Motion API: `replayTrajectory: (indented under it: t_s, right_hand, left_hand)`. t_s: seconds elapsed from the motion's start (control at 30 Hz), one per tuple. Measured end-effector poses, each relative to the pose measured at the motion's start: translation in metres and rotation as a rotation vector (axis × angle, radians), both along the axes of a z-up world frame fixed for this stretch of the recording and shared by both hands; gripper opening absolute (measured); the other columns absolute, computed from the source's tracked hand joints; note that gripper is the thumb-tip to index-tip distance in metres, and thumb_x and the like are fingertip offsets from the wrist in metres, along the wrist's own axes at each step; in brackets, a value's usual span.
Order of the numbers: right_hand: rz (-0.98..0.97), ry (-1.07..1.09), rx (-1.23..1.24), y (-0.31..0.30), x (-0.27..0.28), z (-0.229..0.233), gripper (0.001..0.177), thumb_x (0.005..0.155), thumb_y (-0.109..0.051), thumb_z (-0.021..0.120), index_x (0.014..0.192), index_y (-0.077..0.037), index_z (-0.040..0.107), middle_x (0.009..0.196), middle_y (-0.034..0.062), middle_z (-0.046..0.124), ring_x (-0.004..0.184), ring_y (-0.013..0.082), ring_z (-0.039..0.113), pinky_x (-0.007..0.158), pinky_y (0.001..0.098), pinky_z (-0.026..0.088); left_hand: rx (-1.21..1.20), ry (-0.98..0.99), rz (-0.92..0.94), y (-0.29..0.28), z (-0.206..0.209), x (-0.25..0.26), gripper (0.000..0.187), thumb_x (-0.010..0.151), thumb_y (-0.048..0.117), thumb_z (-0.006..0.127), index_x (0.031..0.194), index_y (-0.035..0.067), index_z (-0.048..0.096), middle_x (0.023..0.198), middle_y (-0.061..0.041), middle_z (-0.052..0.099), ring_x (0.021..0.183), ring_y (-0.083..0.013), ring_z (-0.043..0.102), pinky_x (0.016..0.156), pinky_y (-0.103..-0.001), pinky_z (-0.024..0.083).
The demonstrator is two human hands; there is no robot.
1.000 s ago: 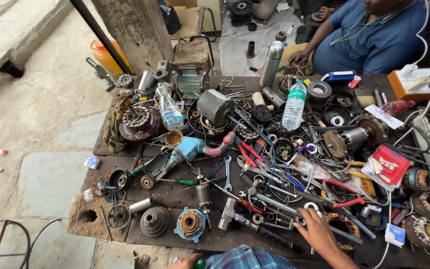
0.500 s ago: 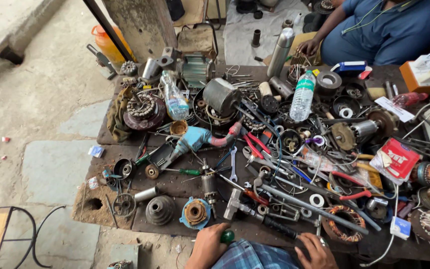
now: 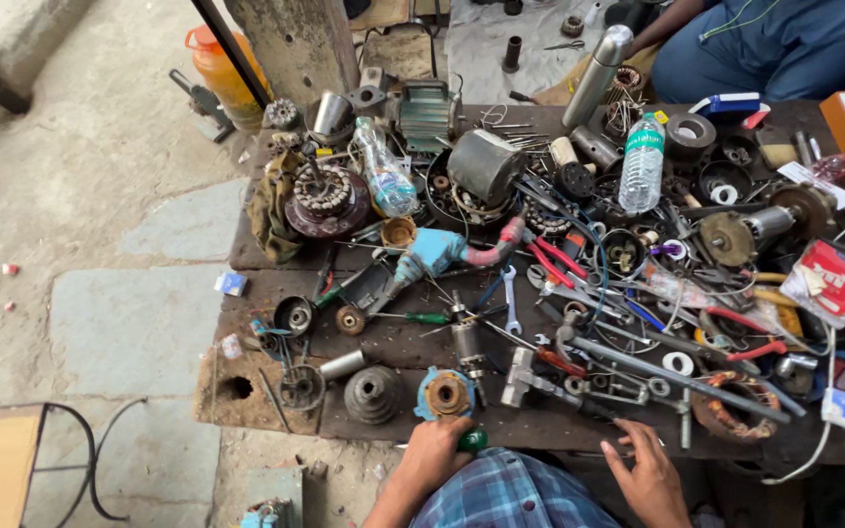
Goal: The person uses a hammer and a screwdriver to repeatedly strike and pry at a small electric motor component clamped on a workbench. The person adjusts the component's position and continues hammering the same area.
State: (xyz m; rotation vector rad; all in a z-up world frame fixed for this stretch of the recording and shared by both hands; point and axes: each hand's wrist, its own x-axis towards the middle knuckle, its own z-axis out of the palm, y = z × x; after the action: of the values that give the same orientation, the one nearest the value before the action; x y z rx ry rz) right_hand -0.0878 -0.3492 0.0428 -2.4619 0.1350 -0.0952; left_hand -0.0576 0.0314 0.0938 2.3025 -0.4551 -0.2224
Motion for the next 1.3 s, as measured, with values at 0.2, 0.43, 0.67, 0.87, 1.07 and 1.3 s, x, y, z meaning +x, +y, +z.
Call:
replayTrajectory:
  t_s: [0.2, 0.43, 0.67, 0.87, 1.07, 1.3]
  right_hand:
    - [-0.098, 0.035, 0.006, 0.042, -0.027, -0.005, 0.054, 0.082, -0.026, 0.075, 0.13, -0.005, 0.062, 0.125, 0.0117, 0.066, 0.094, 0.0207, 0.073, 0.075, 0.0351, 0.059]
    - [-0.124, 0.088, 0.13, 0.073, -0.05, -0.014, 0.061, 0.081, -0.024, 0.077, 0.135, -0.002, 0.058, 0.124, 0.0159, 0.063, 0.088, 0.0199, 0.074, 0.066, 0.0346, 0.061]
    - [-0.159, 0.037, 0.077, 0.064, -0.038, 0.008, 0.05, 0.088, -0.02, 0.075, 0.132, -0.001, 0.06, 0.119, 0.0156, 0.065, 0.086, 0.0208, 0.071, 0.069, 0.0341, 0.057]
    - [-0.176, 0.083, 0.082, 0.039, -0.025, 0.031, 0.048, 0.088, -0.02, 0.074, 0.131, -0.004, 0.061, 0.115, 0.012, 0.066, 0.084, 0.0201, 0.072, 0.067, 0.0329, 0.056]
    - [-0.119, 0.053, 0.122, 0.001, -0.008, 0.03, 0.05, 0.086, -0.02, 0.074, 0.13, -0.001, 0.059, 0.12, 0.0121, 0.065, 0.088, 0.0193, 0.072, 0.069, 0.0322, 0.057]
    - [-0.028, -0.034, 0.084, -0.053, 0.026, 0.032, 0.045, 0.089, -0.022, 0.072, 0.128, -0.001, 0.06, 0.121, 0.0136, 0.064, 0.094, 0.022, 0.07, 0.074, 0.0334, 0.057]
  left_hand:
    - [-0.007, -0.039, -0.168, 0.052, -0.015, 0.005, 0.036, 0.074, 0.019, 0.077, 0.108, 0.009, 0.07, 0.09, -0.018, 0.073, 0.085, -0.0386, 0.071, 0.075, -0.049, 0.055]
    - [0.204, -0.095, -0.325, 0.159, 0.003, 0.021, 0.036, 0.073, 0.029, 0.081, 0.101, 0.01, 0.071, 0.092, -0.013, 0.073, 0.083, -0.0384, 0.071, 0.069, -0.049, 0.055]
    - [-0.018, -0.16, 0.197, 0.145, 0.033, 0.021, 0.039, 0.076, 0.038, 0.084, 0.079, 0.004, 0.066, 0.072, -0.018, 0.066, 0.069, -0.0396, 0.067, 0.062, -0.048, 0.051]
    - [-0.262, 0.078, 0.224, 0.043, 0.019, -0.007, 0.039, 0.08, 0.037, 0.082, 0.071, 0.004, 0.064, 0.066, -0.019, 0.062, 0.061, -0.0396, 0.064, 0.059, -0.046, 0.051]
    - [-0.147, -0.052, -0.016, -0.023, 0.009, -0.006, 0.027, 0.076, 0.026, 0.082, 0.08, 0.005, 0.065, 0.081, -0.015, 0.068, 0.079, -0.0386, 0.068, 0.069, -0.049, 0.052]
    - [-0.129, -0.376, 0.002, -0.087, -0.006, 0.008, 0.03, 0.064, 0.011, 0.073, 0.093, 0.008, 0.068, 0.1, -0.016, 0.067, 0.089, -0.0382, 0.064, 0.074, -0.047, 0.052]
